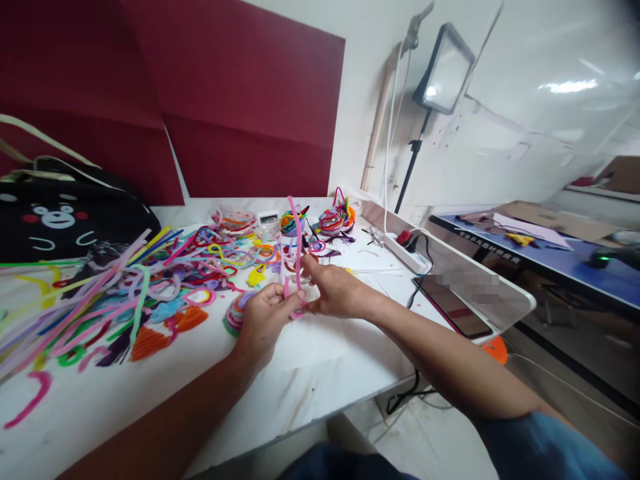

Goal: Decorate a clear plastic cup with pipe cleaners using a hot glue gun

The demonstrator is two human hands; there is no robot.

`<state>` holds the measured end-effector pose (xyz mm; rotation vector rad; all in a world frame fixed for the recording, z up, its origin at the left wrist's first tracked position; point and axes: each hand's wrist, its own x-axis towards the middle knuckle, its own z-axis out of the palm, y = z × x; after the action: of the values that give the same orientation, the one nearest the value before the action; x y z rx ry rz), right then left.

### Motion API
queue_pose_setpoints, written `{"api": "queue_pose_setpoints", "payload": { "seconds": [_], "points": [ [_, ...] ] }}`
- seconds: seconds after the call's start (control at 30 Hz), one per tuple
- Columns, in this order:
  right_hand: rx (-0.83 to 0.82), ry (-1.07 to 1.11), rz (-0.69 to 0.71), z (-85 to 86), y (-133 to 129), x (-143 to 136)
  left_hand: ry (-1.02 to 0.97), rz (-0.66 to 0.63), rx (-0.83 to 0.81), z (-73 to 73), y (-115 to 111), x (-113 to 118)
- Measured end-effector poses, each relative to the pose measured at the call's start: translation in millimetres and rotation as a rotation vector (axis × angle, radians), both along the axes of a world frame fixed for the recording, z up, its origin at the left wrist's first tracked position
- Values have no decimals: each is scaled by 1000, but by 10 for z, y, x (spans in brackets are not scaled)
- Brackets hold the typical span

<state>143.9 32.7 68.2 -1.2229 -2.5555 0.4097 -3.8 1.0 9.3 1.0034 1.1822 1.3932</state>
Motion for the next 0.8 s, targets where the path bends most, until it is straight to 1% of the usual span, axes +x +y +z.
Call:
{"api": "queue_pose_setpoints", "payload": {
  "seconds": [0.3,0.5,0.8],
  "points": [
    [40,-59,9,-16,-13,-13,-10,-27,-22,13,-10,-11],
    [66,-93,-1,-9,-30,-26,-25,-29,-52,41,-7,3],
    [80,-125,-8,26,-54,-26,-26,-61,-56,36,10,-3]
  ]
}}
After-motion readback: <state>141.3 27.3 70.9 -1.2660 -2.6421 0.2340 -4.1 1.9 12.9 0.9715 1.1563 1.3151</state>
